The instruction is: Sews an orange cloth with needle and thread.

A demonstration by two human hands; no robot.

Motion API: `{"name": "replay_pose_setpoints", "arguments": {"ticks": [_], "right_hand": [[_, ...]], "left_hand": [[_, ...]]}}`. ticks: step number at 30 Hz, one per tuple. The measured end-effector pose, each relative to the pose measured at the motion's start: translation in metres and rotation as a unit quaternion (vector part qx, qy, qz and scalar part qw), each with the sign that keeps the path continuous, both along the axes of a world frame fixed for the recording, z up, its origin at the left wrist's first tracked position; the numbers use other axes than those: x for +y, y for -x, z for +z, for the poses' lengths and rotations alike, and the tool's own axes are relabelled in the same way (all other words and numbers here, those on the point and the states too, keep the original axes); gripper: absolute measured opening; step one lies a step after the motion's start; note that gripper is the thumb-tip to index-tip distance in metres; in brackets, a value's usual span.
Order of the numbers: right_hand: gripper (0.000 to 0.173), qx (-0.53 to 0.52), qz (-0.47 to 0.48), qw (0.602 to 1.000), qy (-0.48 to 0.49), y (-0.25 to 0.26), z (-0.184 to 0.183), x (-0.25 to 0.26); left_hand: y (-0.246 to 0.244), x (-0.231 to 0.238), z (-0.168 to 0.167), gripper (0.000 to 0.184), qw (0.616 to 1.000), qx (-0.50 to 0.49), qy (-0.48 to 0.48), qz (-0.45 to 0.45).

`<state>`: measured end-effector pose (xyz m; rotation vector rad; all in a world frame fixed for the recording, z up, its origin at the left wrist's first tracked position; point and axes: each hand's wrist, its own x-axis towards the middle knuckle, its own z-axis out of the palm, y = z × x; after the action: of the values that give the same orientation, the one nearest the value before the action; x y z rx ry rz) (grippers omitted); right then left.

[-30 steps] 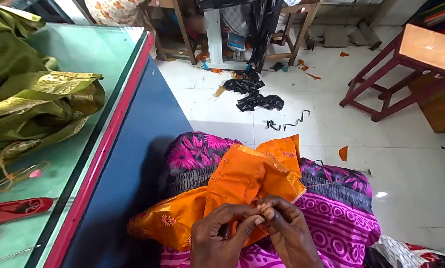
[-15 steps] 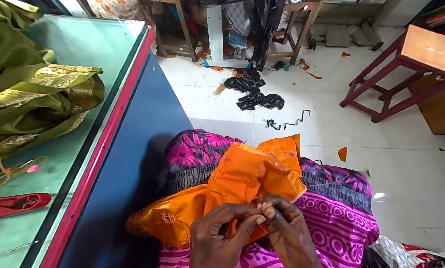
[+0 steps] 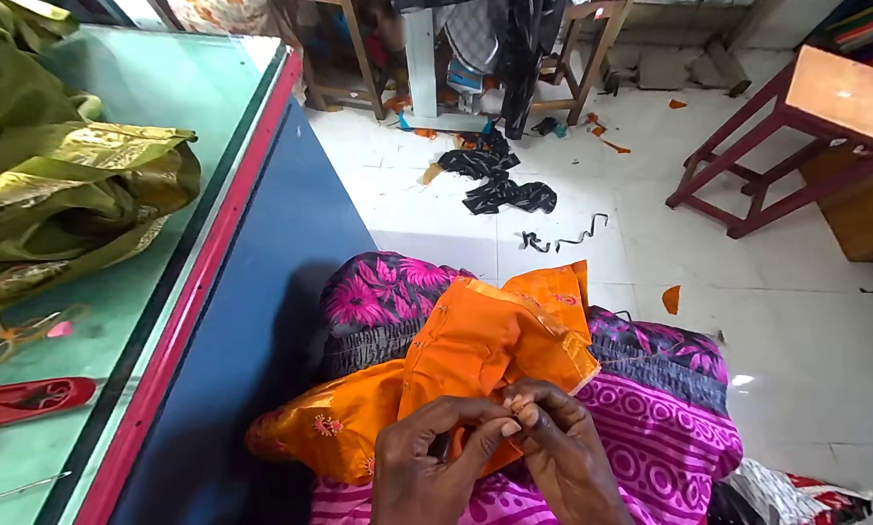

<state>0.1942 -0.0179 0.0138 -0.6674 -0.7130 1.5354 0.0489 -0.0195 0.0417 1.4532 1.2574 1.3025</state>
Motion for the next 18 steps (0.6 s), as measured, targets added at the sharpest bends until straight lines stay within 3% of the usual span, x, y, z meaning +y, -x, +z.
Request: {"name": "replay_pose_setpoints", "arguments": {"ticks": [18], "right_hand": [[0.013,0.042,0.027,0.999,0.003,-0.0024,-0.0030,0.0026]], "left_hand": [[0.0004,0.0014,0.0013,0.013,0.999,-0.016,0.045,-0.018]]}}
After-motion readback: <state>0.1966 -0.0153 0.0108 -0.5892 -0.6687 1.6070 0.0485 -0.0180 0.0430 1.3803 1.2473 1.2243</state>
